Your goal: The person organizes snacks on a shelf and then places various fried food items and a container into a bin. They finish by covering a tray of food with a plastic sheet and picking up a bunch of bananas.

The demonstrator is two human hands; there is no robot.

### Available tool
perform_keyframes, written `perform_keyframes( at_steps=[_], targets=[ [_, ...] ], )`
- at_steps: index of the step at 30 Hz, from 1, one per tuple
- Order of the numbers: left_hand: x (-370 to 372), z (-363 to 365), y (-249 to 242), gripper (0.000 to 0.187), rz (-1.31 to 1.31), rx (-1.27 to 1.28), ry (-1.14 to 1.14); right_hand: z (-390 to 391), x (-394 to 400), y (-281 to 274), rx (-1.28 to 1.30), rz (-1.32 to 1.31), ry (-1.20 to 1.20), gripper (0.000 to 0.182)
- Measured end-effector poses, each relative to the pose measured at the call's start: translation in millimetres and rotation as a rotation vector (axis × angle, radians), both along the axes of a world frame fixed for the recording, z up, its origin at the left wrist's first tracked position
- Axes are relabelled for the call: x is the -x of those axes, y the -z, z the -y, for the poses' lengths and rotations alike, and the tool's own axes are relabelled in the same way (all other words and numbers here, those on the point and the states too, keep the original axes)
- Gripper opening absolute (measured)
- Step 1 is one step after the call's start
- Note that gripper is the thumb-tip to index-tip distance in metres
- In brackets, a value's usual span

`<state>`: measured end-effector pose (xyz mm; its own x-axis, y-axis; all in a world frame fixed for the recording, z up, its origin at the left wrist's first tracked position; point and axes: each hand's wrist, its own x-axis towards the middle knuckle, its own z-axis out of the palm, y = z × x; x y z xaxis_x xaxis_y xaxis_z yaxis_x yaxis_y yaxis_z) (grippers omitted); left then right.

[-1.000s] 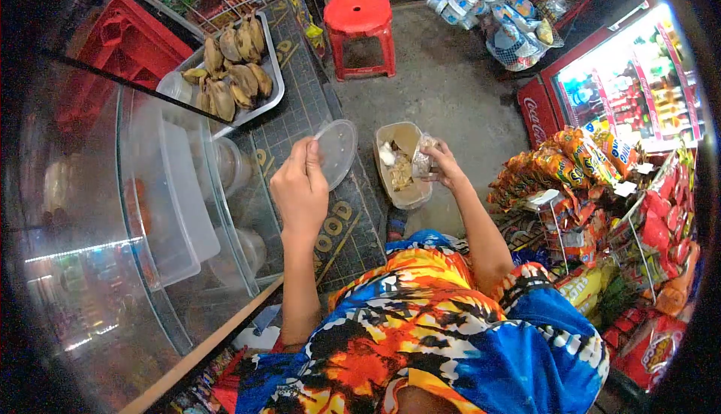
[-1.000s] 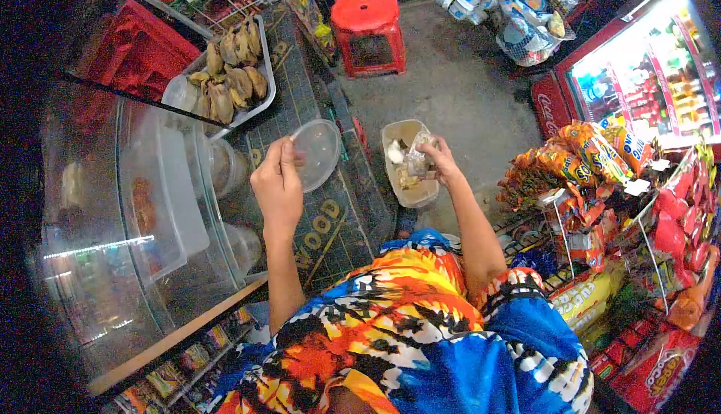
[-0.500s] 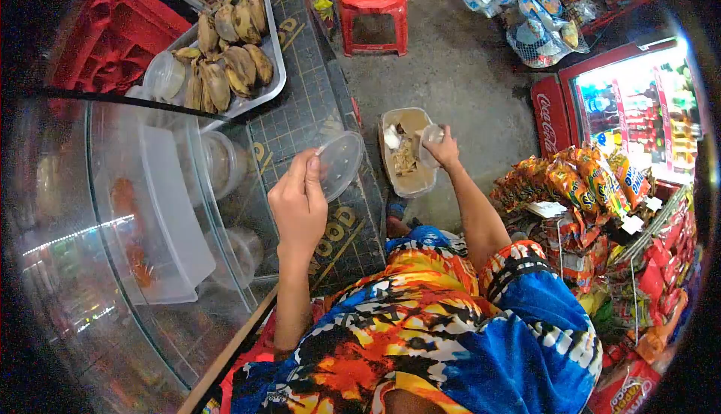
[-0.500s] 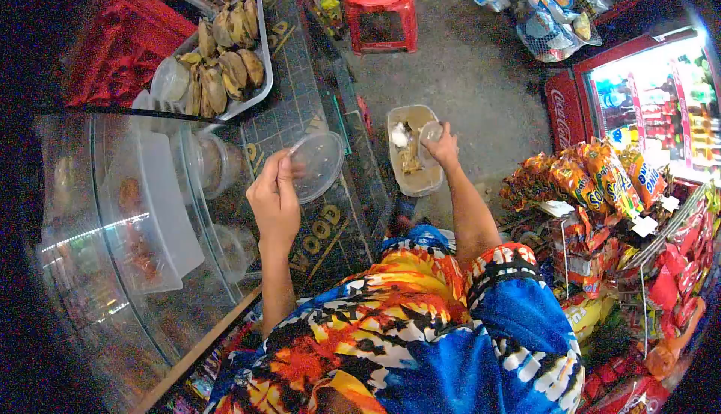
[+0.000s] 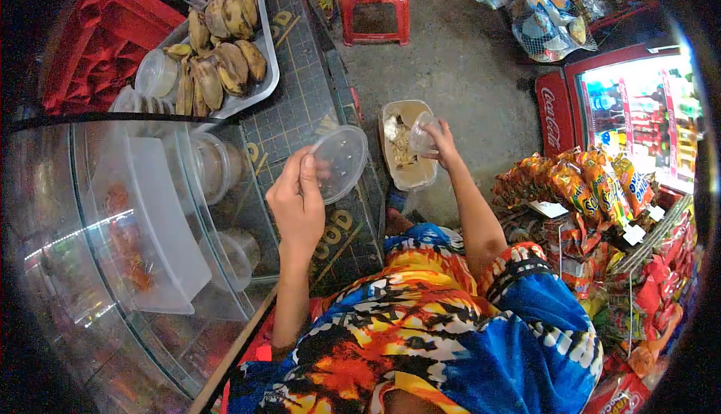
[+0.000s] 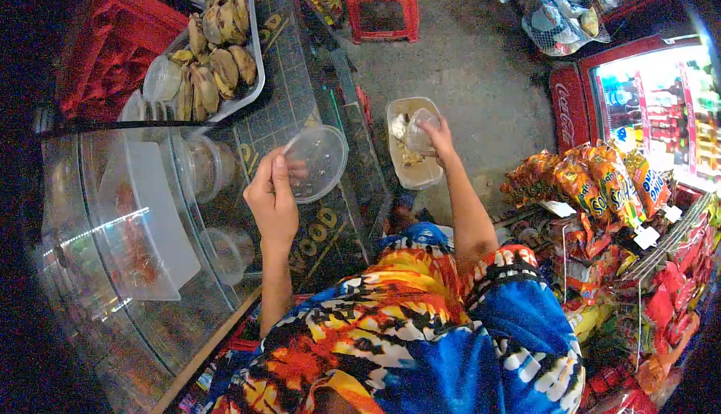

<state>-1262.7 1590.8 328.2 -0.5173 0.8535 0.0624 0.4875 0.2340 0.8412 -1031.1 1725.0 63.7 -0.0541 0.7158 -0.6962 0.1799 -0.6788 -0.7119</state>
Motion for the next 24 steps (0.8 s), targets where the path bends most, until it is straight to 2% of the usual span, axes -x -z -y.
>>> perform_keyframes(
  at_steps=[2,3,5,6,8,10,12,14,15,16,17,21,24],
  targets=[
    [-2,-3,2,0.027,0.060,-0.022,-0.031,1,-4,-20,0.177,-0.614,0.205,0.080],
    [-4,-5,3,0.028,0.119,-0.043,-0.060,4,-7,-33,0.172,-0.614,0.203,0.080],
    [-9,-12,10,0.028,0.106,-0.088,-0.066,14,-8,-66,0.143,-1.167,0.250,0.072],
    [-12,-16,11,0.028,0.092,-0.126,-0.071,20,-9,-73,0.134,-1.169,0.245,0.072],
    [-19,-26,10,0.027,-0.004,-0.137,-0.036,31,-8,-93,0.127,-1.453,0.271,0.075],
    [-31,-36,8,0.025,-0.233,-0.223,0.056,41,2,-124,0.106,-1.489,0.277,0.082],
    [-44,-42,10,0.025,-0.202,-0.322,0.229,48,12,-152,0.042,-1.516,0.091,0.087],
    [-58,-40,9,0.029,-0.256,-0.394,0.384,54,17,-159,0.001,-1.486,0.065,0.088],
    [-62,-37,8,0.029,-0.260,-0.406,0.381,57,18,-156,0.030,-1.417,0.123,0.085],
    [-64,-34,6,0.034,-0.330,-0.422,0.494,59,19,-156,0.058,-1.349,0.178,0.083],
    [-64,-30,4,0.038,-0.404,-0.436,0.606,59,21,-159,0.021,-1.464,0.105,0.074],
    [-62,-14,-6,0.041,-0.425,-0.462,0.656,64,18,-156,0.070,-1.546,0.057,0.067],
    [-63,-5,-14,0.043,-0.389,-0.503,0.660,69,24,-162,-0.100,-1.560,-0.016,0.062]
  ],
)
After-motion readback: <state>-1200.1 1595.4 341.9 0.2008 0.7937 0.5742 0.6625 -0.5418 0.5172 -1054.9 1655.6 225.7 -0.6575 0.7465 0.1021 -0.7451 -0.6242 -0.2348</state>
